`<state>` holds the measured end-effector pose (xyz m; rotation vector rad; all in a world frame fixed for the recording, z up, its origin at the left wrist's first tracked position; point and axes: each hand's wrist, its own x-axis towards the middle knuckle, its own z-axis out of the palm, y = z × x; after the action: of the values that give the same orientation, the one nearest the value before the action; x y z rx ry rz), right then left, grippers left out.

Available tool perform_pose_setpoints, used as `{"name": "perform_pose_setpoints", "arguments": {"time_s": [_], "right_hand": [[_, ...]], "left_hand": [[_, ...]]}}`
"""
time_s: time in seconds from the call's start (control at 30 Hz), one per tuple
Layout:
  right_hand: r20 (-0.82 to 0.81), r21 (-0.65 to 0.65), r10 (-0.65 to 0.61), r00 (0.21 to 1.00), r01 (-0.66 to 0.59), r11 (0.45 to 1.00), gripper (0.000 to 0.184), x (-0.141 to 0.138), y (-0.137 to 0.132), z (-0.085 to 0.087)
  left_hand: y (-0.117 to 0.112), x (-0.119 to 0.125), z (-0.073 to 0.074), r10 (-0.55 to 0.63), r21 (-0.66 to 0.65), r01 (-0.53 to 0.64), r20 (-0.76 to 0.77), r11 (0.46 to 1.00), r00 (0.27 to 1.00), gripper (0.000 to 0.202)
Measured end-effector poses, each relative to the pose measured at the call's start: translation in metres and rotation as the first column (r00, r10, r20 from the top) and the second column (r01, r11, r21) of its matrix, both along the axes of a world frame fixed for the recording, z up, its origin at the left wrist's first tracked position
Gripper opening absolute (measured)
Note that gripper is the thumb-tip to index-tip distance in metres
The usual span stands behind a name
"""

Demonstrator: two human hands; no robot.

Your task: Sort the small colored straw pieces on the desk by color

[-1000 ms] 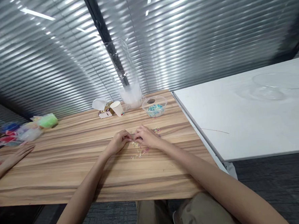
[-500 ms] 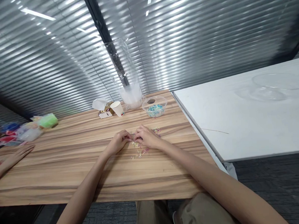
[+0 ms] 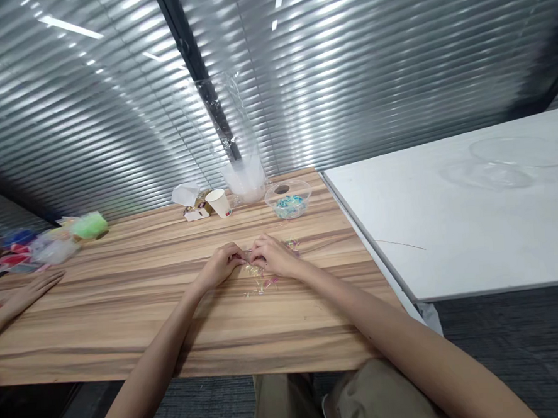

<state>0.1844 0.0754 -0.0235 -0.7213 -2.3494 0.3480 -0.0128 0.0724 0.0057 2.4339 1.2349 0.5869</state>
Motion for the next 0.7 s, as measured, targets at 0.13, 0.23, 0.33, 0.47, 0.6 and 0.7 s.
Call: {"name": "perform_pose_setpoints", "arguments": {"time_s": [0.13,0.23,0.33,0.47,0.6,0.7], "right_hand": [[0.006,0.003,0.000,1.000,0.000,1.000,0.006,-0.0001,0.0005,-0.0011],[0.004,0.002,-0.001,1.000,0.001,1.000,0.007,-0.0002,0.0010,-0.0020],[-0.005,0.005,0.003,1.000,-0.003,1.000,0.007,-0.0003,0.0012,-0.0024],[-0.003,0.000,0.003,1.000,-0.003,1.000,0.007,0.0000,0.0007,-0.0016],[0.007,-0.007,-0.001,1.000,0.001,1.000,0.007,0.0001,0.0005,-0.0009],[0.009,-0.004,0.000,1.000,0.000,1.000,0.007,0.0001,0.0007,-0.0015]], "left_hand": [[0.0000,-0.0001,-0.0002,0.007,-0.001,-0.007,-0.006,1.000,1.000,0.010],[0.0001,0.0000,-0.0003,0.006,0.008,-0.006,-0.011,1.000,1.000,0.010],[0.0004,0.0000,-0.0004,0.005,0.017,-0.005,-0.015,1.000,1.000,0.010],[0.0006,-0.0004,-0.0005,0.004,0.013,-0.003,-0.018,1.000,1.000,0.009],[0.0004,-0.0006,-0.0002,0.002,0.007,-0.002,-0.017,1.000,1.000,0.009],[0.0001,-0.0002,0.0002,0.008,0.000,-0.008,-0.020,1.000,1.000,0.009]]}}
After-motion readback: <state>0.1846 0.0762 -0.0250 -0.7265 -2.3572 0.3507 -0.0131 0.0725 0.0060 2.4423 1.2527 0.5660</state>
